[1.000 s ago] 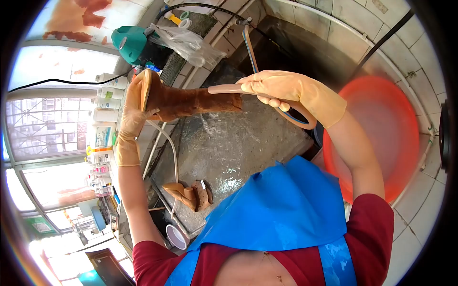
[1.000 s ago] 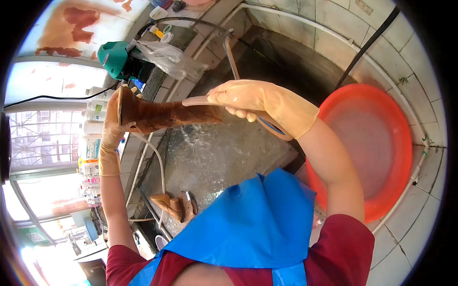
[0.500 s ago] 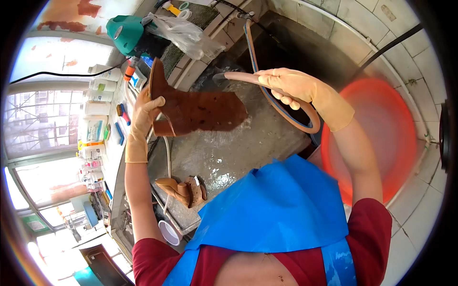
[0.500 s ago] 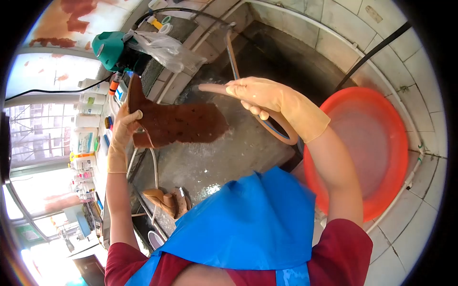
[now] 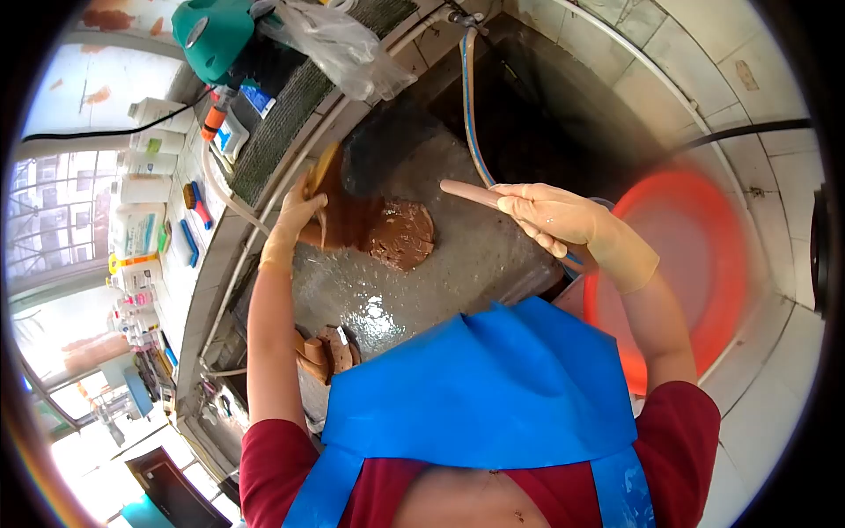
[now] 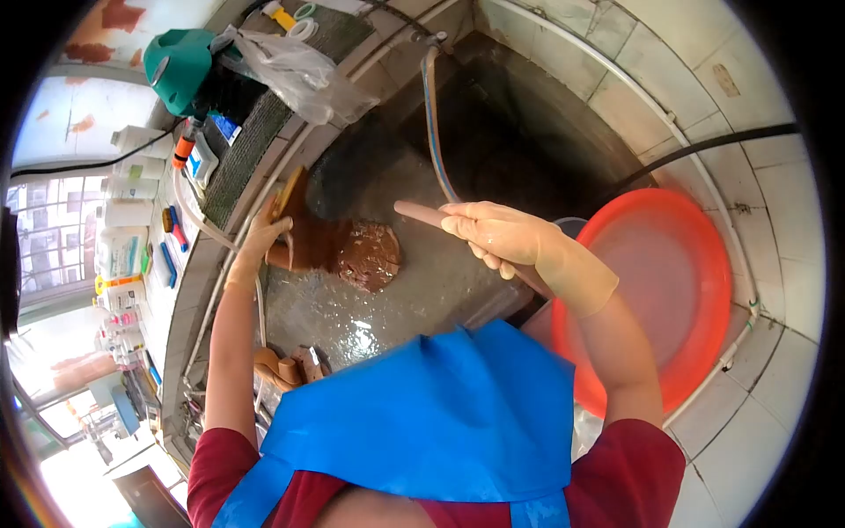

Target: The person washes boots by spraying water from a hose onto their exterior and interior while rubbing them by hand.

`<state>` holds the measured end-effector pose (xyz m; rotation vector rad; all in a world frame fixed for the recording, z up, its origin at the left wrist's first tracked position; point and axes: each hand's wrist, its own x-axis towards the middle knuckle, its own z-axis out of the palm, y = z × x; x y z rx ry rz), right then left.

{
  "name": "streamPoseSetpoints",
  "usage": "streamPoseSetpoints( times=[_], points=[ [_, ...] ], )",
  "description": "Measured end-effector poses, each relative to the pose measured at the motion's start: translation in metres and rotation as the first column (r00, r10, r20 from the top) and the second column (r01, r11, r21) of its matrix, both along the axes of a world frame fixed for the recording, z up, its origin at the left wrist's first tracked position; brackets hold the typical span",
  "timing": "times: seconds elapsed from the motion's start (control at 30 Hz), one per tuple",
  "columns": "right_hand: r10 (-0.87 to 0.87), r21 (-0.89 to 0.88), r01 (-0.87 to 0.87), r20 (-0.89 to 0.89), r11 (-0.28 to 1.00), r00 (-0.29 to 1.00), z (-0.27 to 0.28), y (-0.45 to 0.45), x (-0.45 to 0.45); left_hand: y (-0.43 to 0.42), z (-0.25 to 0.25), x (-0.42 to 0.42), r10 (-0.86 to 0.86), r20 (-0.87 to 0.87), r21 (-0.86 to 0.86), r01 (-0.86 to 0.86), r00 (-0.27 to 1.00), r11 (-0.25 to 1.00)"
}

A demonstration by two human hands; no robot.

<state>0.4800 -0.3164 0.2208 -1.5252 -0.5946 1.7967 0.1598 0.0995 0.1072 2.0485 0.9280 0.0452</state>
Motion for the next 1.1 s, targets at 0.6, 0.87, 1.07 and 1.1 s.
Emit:
streamPoseSetpoints(
  times=[0.6,0.87,1.07,1.1],
  points=[
    [-0.024,-0.051,0.025,0.009,0.998,1.0,0.009,0.015,-0.031,-0.216,-0.149,0.004,-0.006,-0.401,0.38,0.172,0.916,0.909],
    [0.195,0.164,-0.232,0.214,0.959,0.957,0.061,0.056,-0.048,-0.14,0.022,-0.004,0.106,0.06,0.422,-0.121,0.993,0.898],
    [0.431,0.169,-0.645,0.617,0.745,0.659,0.153,0.132,-0.057,-0.09,0.157,0.001,0.21,0.1,0.522,-0.231,0.973,0.821],
    [0.42,0.139,-0.679,0.691,0.721,0.588,0.166,0.141,-0.058,-0.088,0.17,0.002,0.288,0.103,0.469,-0.302,0.952,0.83]
  ],
)
